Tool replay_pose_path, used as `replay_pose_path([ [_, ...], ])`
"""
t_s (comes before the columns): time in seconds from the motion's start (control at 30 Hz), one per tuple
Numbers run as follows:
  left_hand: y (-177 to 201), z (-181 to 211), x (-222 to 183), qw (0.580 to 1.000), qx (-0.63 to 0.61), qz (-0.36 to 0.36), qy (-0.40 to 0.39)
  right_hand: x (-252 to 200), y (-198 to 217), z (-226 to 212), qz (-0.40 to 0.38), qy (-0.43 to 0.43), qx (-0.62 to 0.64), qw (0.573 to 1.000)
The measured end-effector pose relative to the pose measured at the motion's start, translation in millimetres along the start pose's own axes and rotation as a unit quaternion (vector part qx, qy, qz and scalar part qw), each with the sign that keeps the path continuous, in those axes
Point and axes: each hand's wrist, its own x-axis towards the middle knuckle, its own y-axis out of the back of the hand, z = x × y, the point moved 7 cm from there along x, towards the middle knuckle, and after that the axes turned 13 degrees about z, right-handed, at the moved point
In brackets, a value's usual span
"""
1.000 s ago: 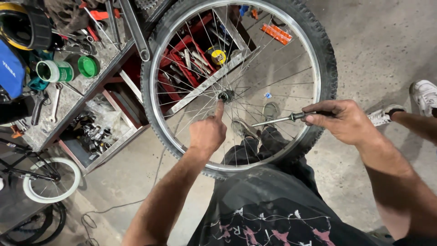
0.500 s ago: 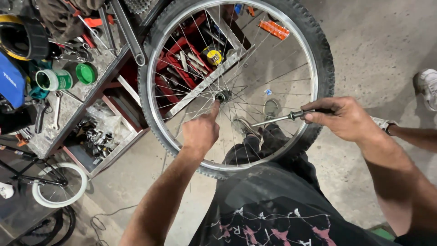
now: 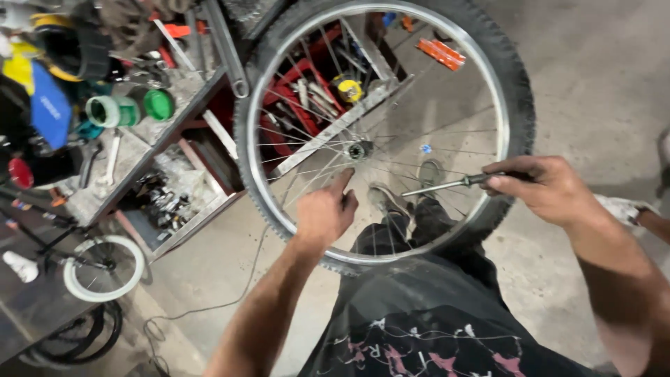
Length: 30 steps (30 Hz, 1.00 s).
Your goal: Repairing a bicycle wheel hub by adjusting the axle and bearings with a screwdriver and manual manipulation
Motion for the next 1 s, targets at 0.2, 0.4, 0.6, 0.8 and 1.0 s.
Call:
replay_pose_path([
  [0.2,29,-68,-23,0.962,-0.167,-0.04,0.211,1,-1,-2,0.058,0.017,-0.005,0.998],
  [0.4,96,-282,-4,0.894,-0.193,0.16,0.372,24,8,39,0.054,0.021,-0.032,0.998],
  [0.6,184,-414,62,0.913,-0.022,0.154,0.377,-63,-74,-111,0.223,-0.164,-0.106,0.955],
  [0.8,129,-537,120,0.953,-0.007,0.052,0.297,-50,-12,-9,0.123,-0.037,-0.119,0.985],
  [1.0,93,-559,132,0.874,-0.187,0.029,0.448,-55,-24,-19,0.099,-0.075,-0.141,0.982],
])
